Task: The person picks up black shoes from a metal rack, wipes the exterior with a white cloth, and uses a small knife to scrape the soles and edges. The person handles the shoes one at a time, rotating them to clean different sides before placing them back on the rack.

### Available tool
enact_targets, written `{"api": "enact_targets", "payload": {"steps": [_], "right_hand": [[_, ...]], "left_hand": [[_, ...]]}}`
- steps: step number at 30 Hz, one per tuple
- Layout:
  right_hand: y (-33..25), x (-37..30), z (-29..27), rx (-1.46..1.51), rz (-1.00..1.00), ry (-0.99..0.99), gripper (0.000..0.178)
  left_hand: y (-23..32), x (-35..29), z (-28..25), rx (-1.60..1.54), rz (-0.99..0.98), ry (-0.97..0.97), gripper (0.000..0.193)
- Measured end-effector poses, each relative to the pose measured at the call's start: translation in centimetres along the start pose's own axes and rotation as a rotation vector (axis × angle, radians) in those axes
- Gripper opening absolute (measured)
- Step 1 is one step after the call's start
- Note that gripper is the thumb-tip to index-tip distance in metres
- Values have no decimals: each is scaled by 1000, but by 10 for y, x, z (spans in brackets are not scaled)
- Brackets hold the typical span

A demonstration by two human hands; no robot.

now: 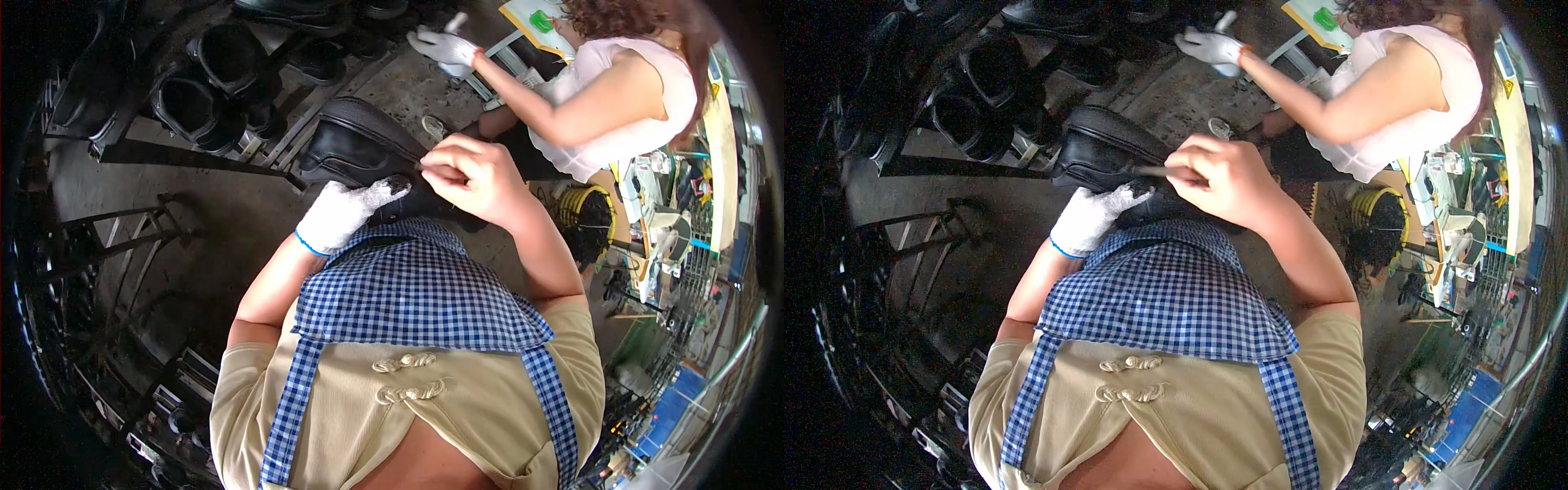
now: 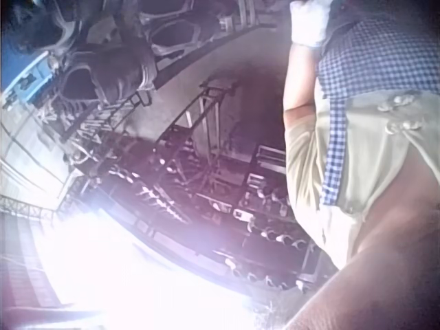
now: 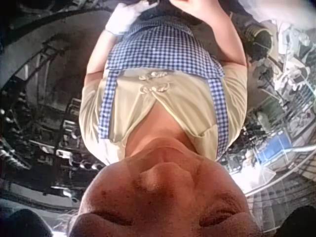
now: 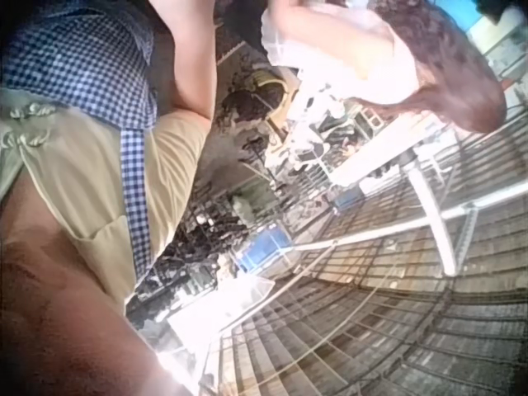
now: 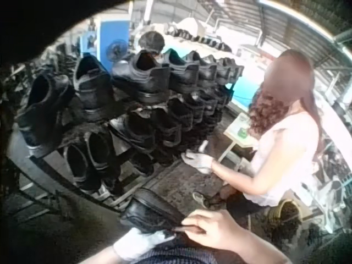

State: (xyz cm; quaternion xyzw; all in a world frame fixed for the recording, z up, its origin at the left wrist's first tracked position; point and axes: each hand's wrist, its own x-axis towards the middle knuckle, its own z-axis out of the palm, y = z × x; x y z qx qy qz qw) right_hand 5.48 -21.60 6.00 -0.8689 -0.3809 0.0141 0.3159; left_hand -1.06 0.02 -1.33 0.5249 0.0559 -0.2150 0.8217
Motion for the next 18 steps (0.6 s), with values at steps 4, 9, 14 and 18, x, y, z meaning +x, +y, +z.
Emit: {"api": "enact_targets", "payload": {"steps": [4, 9, 14, 18], "right_hand": [[-10, 3, -4, -194, -132, -52, 18], [-21, 7, -13, -386, -197, -184, 25], [-25, 11, -20, -475, -239, -306, 21], [-26, 14, -13, -550, -276, -346, 9]], "left_hand": [[-3, -2, -11, 340, 141, -59, 28], [21, -8, 6, 262, 62, -23, 29], [8, -5, 8, 165, 102, -58, 29], [-3, -7, 6, 309, 262, -41, 27]]}}
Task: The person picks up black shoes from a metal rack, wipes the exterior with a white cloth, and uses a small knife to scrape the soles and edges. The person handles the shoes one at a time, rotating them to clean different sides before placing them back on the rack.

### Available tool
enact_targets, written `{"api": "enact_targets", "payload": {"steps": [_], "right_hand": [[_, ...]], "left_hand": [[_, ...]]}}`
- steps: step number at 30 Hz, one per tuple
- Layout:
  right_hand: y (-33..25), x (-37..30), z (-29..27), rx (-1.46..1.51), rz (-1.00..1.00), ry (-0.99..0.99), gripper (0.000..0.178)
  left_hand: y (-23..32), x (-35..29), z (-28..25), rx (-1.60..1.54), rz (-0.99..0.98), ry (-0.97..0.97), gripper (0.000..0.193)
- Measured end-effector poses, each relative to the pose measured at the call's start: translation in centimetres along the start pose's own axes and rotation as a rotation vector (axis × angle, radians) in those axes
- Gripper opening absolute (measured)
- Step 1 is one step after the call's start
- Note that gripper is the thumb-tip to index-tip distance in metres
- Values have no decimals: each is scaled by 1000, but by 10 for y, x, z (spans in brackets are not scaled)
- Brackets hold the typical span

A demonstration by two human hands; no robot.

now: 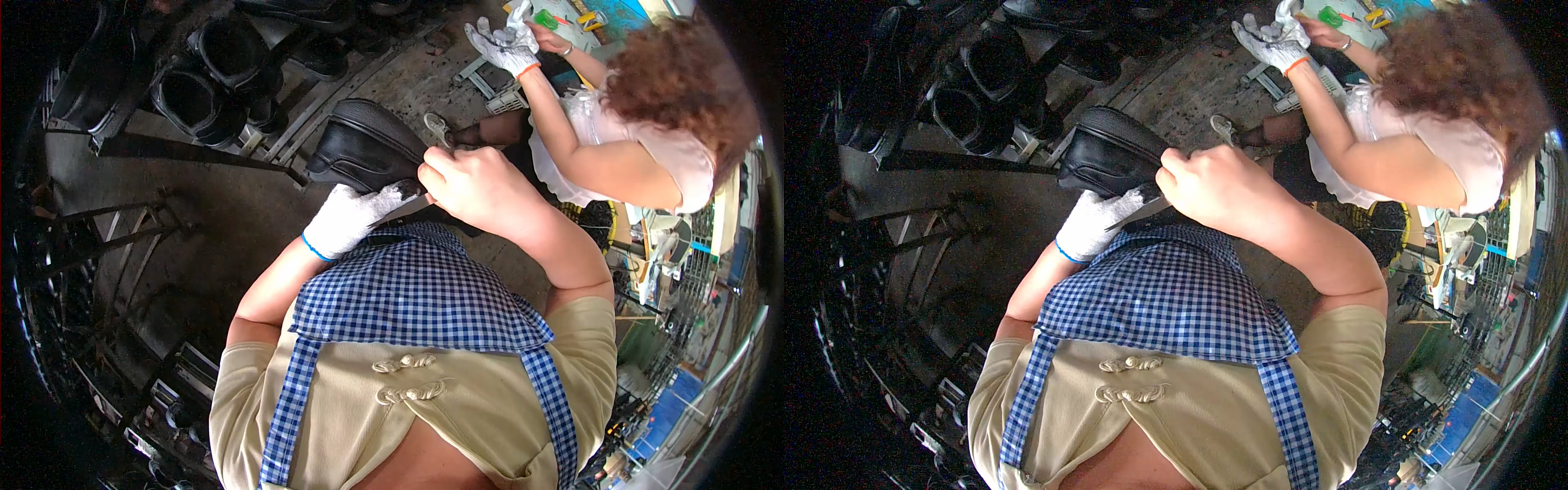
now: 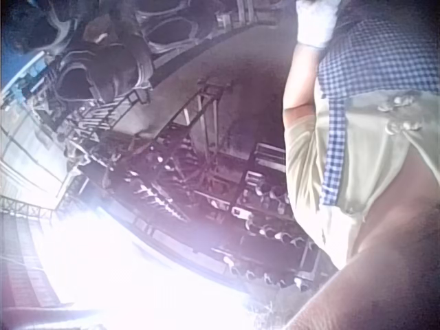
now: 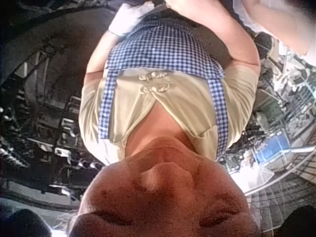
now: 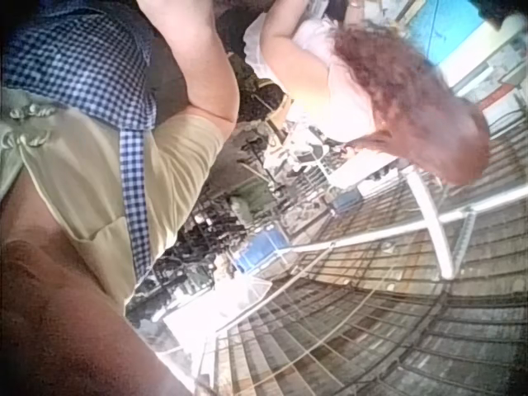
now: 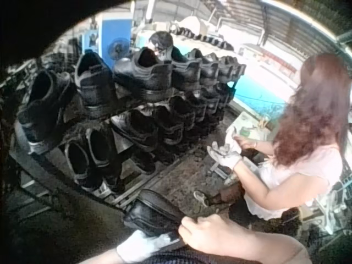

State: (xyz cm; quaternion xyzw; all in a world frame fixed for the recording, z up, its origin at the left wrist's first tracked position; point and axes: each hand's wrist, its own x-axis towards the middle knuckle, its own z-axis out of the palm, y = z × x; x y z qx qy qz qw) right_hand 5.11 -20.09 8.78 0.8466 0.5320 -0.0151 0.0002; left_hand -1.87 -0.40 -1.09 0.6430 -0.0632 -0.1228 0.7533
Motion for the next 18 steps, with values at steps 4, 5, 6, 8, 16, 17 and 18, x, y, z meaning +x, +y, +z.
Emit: {"api": "enact_targets", "payload": {"steps": [4, 5, 6, 8, 16, 17, 18], "right_hand": [[-2, 14, 15, 74, 20, -4, 13], [-1, 16, 22, 121, 28, 5, 15], [0, 19, 30, 167, 35, 13, 16], [5, 28, 45, 394, 72, 14, 17], [19, 60, 130, 797, 457, 143, 15], [18, 61, 153, 622, 445, 177, 14], [12, 71, 159, 590, 507, 85, 13]], "left_hand": [[-33, -6, -17, 402, 179, -68, 27], [-32, -8, -22, 418, 141, -88, 28], [-31, -9, -26, 436, 105, -108, 28], [-27, -11, -32, 328, -9, -123, 30], [-46, -61, -66, -529, -413, 336, 37], [-43, -72, -70, -479, -369, 374, 39], [-48, -80, -76, -456, -368, 428, 40]]}}
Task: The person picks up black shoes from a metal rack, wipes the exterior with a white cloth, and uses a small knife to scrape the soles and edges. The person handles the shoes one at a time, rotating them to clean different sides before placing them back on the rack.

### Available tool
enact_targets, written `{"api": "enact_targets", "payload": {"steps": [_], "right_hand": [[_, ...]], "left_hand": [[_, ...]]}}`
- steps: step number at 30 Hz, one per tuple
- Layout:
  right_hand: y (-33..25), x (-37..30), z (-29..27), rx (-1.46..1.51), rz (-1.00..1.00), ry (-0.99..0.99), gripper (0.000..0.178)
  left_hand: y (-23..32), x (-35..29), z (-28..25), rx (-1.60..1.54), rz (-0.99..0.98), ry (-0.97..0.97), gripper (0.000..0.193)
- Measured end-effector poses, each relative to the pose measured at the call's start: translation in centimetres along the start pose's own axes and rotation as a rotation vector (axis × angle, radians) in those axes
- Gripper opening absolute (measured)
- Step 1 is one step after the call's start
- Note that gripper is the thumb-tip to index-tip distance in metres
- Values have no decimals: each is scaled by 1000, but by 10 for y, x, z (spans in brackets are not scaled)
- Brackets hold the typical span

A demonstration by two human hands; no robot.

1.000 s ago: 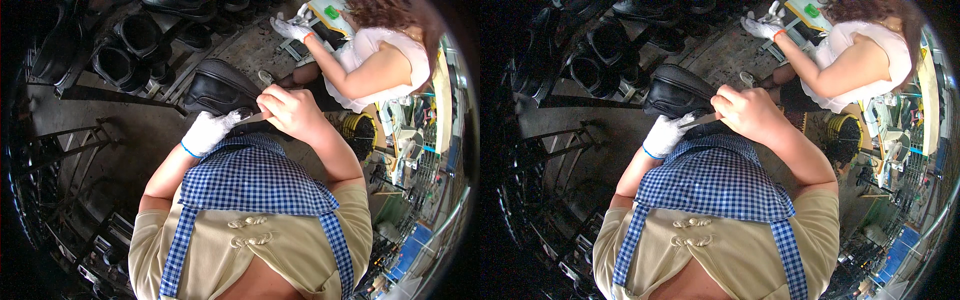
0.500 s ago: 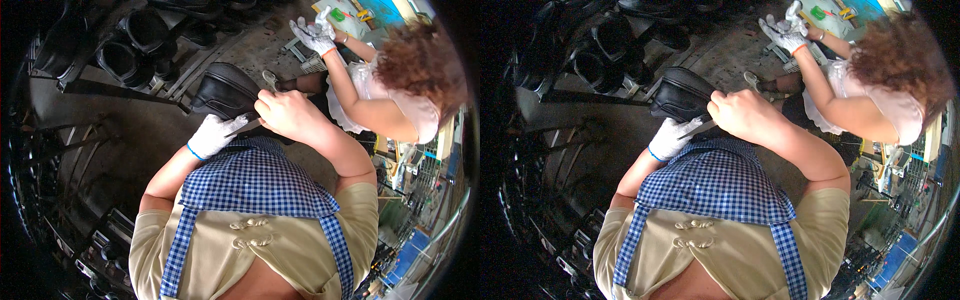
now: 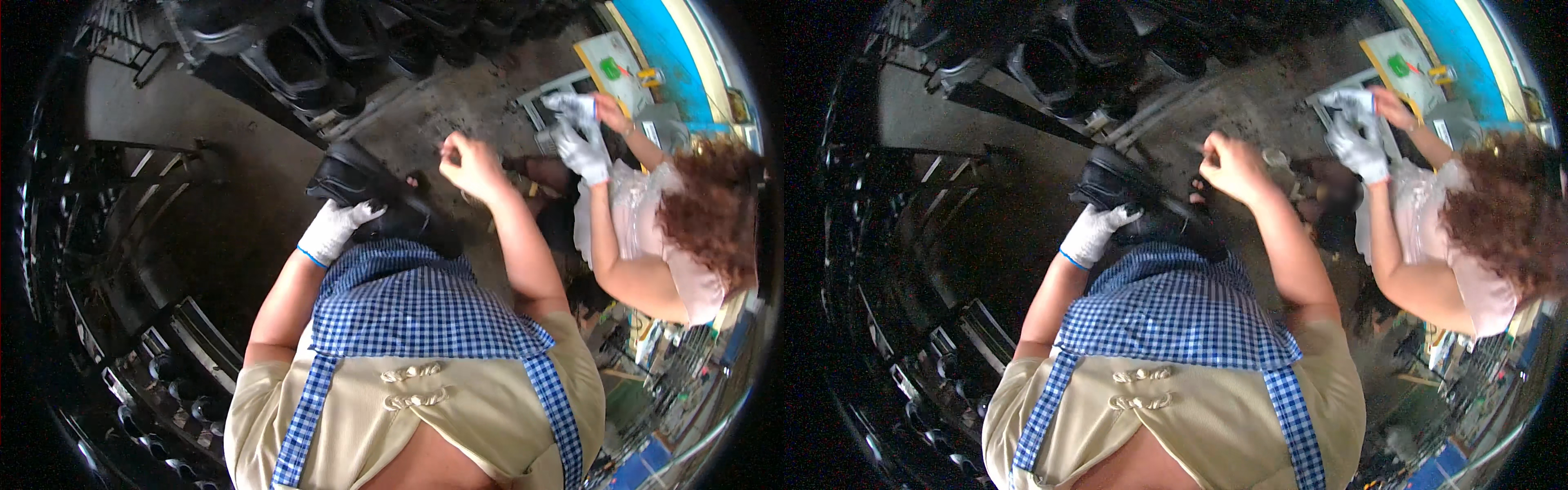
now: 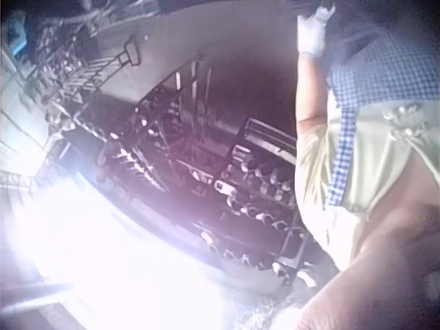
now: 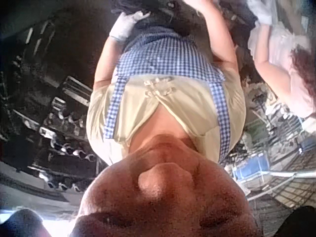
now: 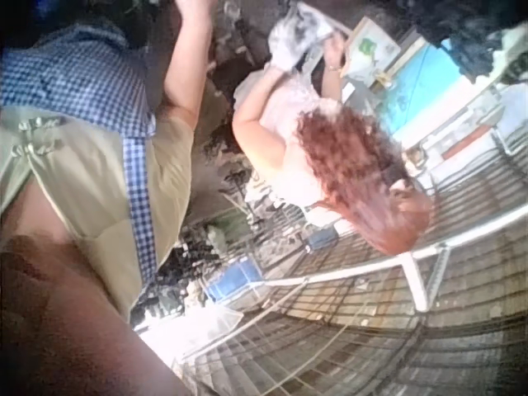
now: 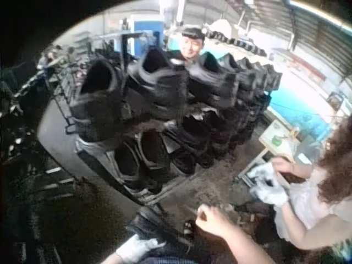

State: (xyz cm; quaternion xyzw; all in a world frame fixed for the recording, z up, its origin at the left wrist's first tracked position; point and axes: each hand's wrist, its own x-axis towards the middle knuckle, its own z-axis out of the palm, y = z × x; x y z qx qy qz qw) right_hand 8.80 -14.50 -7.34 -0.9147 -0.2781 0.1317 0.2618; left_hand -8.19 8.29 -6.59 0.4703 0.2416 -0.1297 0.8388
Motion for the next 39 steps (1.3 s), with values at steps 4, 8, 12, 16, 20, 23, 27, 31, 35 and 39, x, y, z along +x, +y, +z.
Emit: {"api": "enact_targets", "payload": {"steps": [4, 8, 12, 16, 20, 23, 27, 31, 35, 39], "right_hand": [[-76, 41, 60, 317, -288, 45, 39], [-149, 103, 123, 102, -255, 68, 62], [-171, 112, 192, 278, -245, 354, 55], [-183, 119, 211, 429, -293, 397, 42], [-160, 82, 223, 449, -281, 343, 34], [-146, 57, 219, 398, -274, 305, 29], [-132, 4, 215, 392, -229, 141, 27], [-136, -66, 182, 487, -342, 177, 27], [-104, -113, 185, 366, -451, 86, 24], [-32, -170, 168, 290, -307, -103, 24]], "left_hand": [[-73, 4, -85, 259, 165, 332, 40], [-71, -41, -109, 700, 201, 705, 44], [-109, -100, -126, 666, 323, 946, 49], [-76, -144, -124, 792, 454, 1109, 52], [-32, -137, -96, 1152, 379, 1243, 51], [27, -123, -65, 1251, 512, 1304, 60], [57, -129, -18, 1304, 685, 1114, 61], [42, -145, -2, 1162, 590, 919, 35], [21, -178, 25, 1120, 455, 907, 33], [-38, -214, 12, 1078, 548, 841, 11]]}}
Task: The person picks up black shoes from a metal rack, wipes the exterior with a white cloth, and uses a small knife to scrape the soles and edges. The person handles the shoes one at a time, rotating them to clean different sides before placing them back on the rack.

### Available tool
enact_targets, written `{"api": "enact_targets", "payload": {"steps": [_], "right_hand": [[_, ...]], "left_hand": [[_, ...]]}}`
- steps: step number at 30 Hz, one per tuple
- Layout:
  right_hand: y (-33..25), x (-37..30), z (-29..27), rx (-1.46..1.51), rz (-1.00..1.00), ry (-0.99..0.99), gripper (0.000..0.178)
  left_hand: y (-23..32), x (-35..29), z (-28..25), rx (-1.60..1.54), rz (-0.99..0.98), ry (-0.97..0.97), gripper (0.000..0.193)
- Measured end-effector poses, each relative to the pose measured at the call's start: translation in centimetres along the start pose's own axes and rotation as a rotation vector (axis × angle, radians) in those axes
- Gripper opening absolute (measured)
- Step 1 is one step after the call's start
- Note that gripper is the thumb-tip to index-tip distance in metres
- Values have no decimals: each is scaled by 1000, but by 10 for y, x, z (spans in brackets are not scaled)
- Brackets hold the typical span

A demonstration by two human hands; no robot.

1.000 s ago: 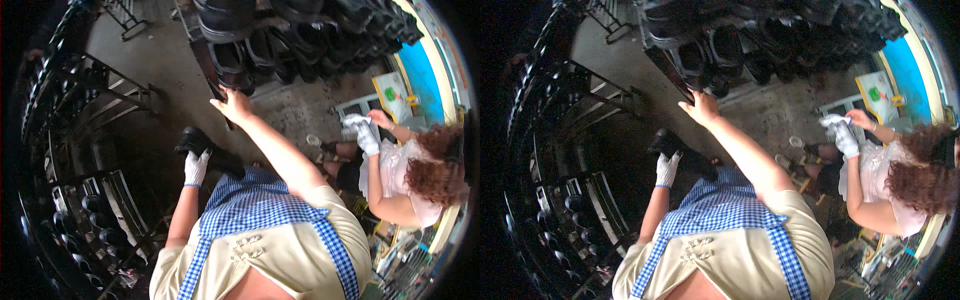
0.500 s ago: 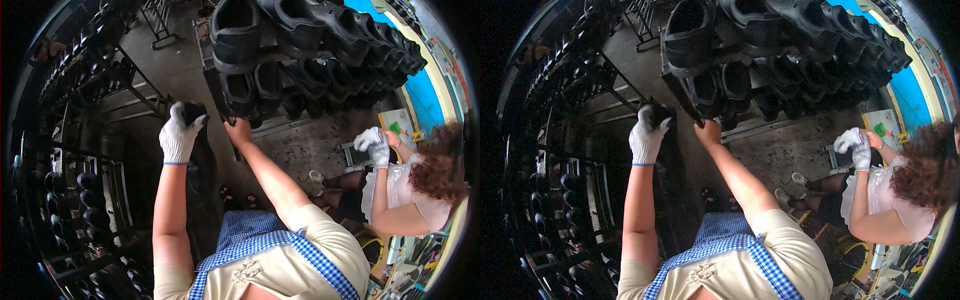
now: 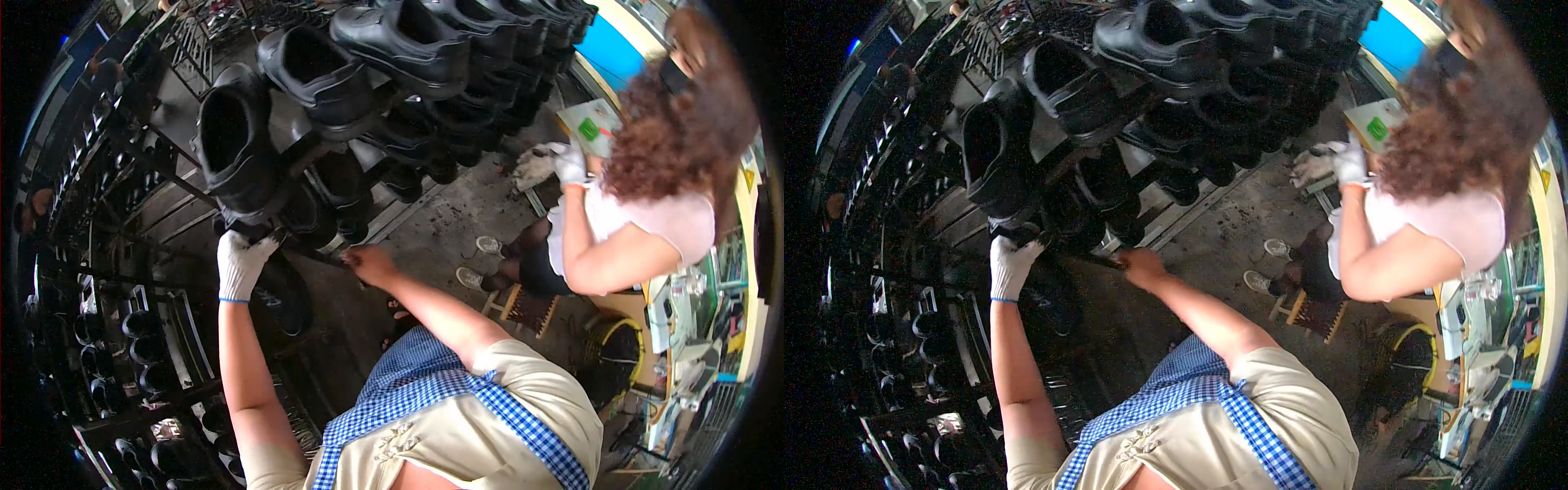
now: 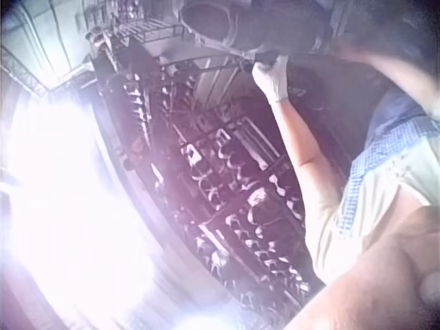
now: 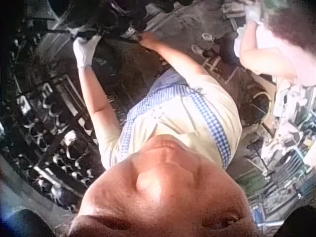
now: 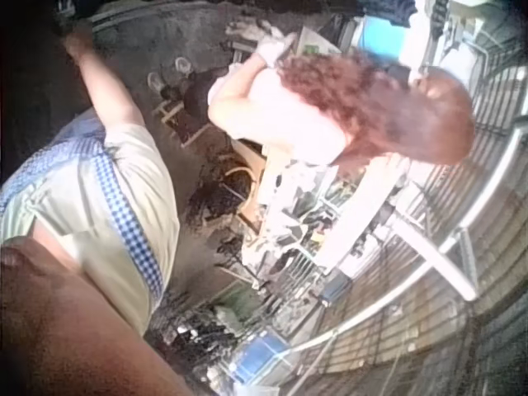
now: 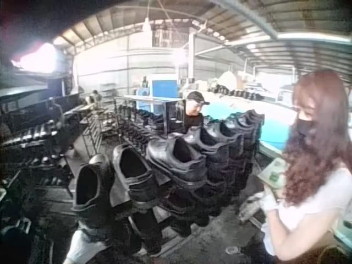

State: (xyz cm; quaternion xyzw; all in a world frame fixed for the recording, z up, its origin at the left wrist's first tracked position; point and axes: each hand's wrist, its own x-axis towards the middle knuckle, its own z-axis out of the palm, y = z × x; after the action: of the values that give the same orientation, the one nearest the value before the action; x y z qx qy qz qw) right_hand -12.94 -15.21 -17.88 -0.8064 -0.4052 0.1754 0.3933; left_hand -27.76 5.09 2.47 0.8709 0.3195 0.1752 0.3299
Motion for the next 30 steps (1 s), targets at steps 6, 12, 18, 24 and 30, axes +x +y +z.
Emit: {"api": "enact_targets", "payload": {"steps": [6, 12, 18, 24, 30], "right_hand": [[86, -26, -109, 1111, 567, 434, 26], [99, -22, -164, 1639, 572, 454, 33], [82, -83, -136, 1545, 412, 248, 32], [60, -161, -125, 1501, 469, 148, 31], [58, -234, -106, 1564, 436, 19, 28]], "left_hand": [[-1, -111, -3, -179, -54, 7, 11], [11, -231, 15, -339, -68, 277, 11], [38, -339, 26, -436, -199, 469, 19], [36, -446, 24, -389, -256, 487, 14], [36, -544, 22, -561, -277, 512, 23]]}}
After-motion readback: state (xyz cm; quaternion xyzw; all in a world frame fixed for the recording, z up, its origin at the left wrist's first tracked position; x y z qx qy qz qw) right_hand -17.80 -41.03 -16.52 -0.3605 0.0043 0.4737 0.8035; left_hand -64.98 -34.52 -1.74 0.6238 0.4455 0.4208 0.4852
